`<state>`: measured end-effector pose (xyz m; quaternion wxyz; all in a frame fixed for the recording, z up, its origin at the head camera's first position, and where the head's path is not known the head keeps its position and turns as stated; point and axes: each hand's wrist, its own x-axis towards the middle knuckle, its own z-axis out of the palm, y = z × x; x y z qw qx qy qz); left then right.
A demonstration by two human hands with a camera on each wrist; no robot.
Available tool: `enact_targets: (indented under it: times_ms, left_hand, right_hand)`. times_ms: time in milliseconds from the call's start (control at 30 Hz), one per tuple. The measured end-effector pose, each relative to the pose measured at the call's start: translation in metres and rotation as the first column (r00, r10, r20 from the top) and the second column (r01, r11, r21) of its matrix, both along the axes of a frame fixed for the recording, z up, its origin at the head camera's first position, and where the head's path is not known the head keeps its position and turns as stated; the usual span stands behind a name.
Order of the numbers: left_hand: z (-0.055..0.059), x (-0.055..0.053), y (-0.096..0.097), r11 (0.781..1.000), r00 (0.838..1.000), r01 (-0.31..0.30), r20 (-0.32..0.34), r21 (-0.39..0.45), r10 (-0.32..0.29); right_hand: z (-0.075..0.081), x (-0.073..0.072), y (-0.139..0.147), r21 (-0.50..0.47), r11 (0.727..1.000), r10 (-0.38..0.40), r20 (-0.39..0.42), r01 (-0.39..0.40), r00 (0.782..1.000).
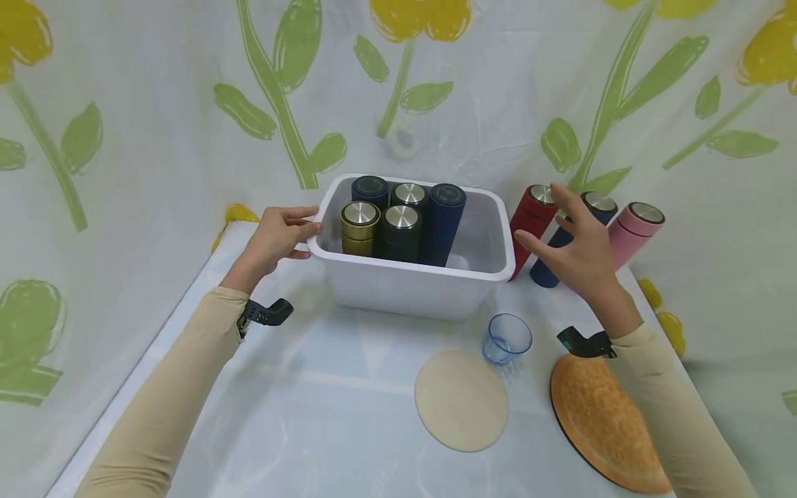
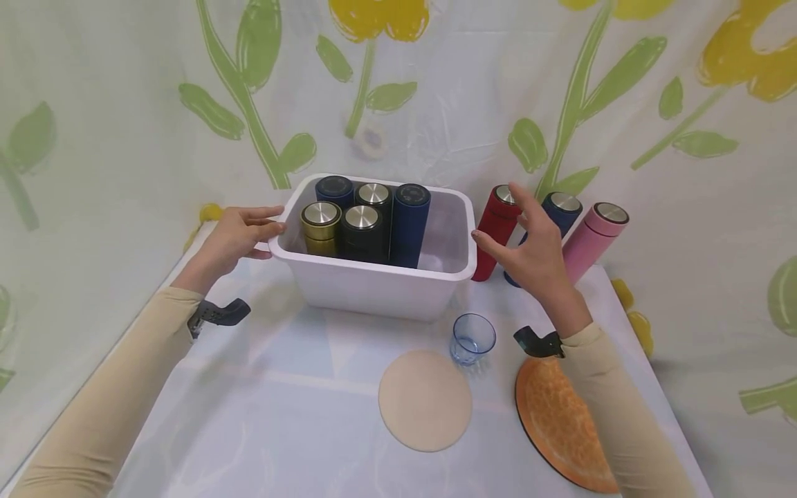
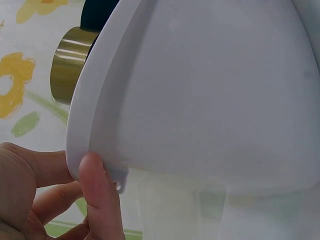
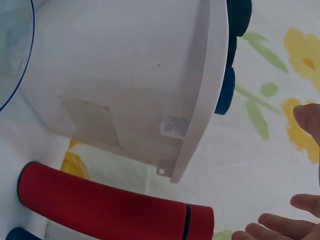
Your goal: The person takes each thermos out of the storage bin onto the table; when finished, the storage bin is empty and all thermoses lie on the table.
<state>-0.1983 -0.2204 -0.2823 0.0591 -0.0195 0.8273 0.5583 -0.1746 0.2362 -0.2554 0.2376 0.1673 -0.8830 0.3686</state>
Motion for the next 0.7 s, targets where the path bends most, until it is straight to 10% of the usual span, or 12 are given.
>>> enact_targets:
  times_ms: [700]
  left_hand:
    - [0.0,0.0,0.0,1.0,1.0,0.0,0.003,-0.002,0.0]
  right_hand:
    - [-0.004,-0.013,-0.023,0.011,0.998,0.055,0.069,-0.056,0.996]
